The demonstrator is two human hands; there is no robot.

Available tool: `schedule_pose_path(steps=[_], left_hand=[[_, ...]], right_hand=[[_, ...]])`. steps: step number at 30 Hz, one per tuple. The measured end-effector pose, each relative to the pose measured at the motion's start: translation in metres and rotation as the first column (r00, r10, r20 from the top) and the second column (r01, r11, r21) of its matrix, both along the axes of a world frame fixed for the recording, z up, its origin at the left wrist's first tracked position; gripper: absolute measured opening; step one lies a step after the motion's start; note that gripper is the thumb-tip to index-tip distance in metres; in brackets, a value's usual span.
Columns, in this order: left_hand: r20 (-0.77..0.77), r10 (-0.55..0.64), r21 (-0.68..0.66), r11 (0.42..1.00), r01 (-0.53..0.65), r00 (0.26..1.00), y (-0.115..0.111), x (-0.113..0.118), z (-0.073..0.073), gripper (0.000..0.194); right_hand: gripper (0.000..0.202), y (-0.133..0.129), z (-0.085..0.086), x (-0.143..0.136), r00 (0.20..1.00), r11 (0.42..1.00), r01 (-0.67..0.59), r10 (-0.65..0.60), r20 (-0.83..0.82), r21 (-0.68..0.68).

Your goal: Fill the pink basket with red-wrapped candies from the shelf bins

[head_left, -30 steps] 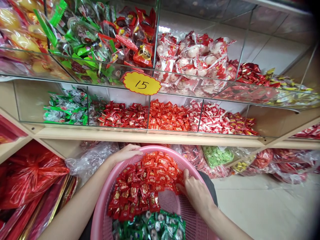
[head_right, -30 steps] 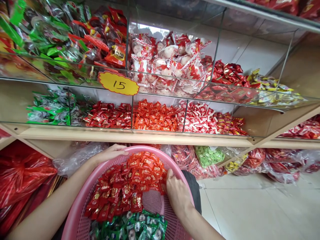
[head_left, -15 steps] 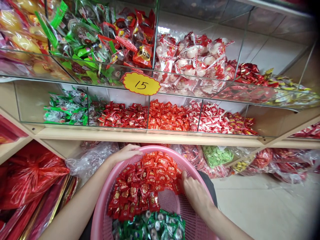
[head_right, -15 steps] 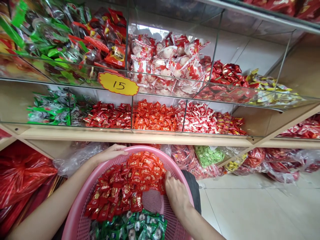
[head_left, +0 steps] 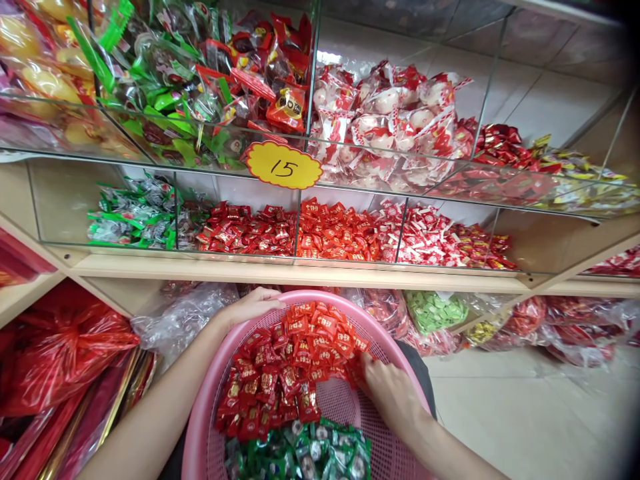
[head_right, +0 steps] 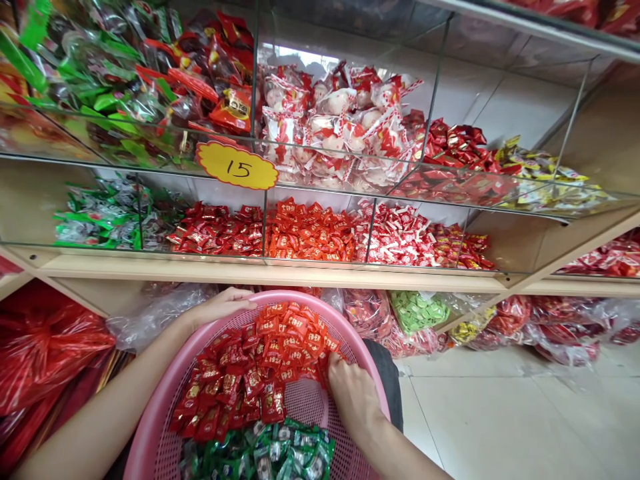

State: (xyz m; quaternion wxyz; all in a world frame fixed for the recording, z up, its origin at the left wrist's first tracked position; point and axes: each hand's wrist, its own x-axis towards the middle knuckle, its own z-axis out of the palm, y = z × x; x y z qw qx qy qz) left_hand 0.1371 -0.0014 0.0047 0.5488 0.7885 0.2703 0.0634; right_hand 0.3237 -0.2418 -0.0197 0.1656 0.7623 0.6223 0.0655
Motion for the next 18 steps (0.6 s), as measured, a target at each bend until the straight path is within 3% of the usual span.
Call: schedule_pose_path(steps=[18], left_hand=[[-0.007,0.003,0.021,1.000,-0.002,1.000,0.0001,0.0001,-0.0016,0.028]], right_hand=[[0.021,-0.0066,0.0035,0.0010,0.998,0.998,-0.050,0.049,0.044,0.031]])
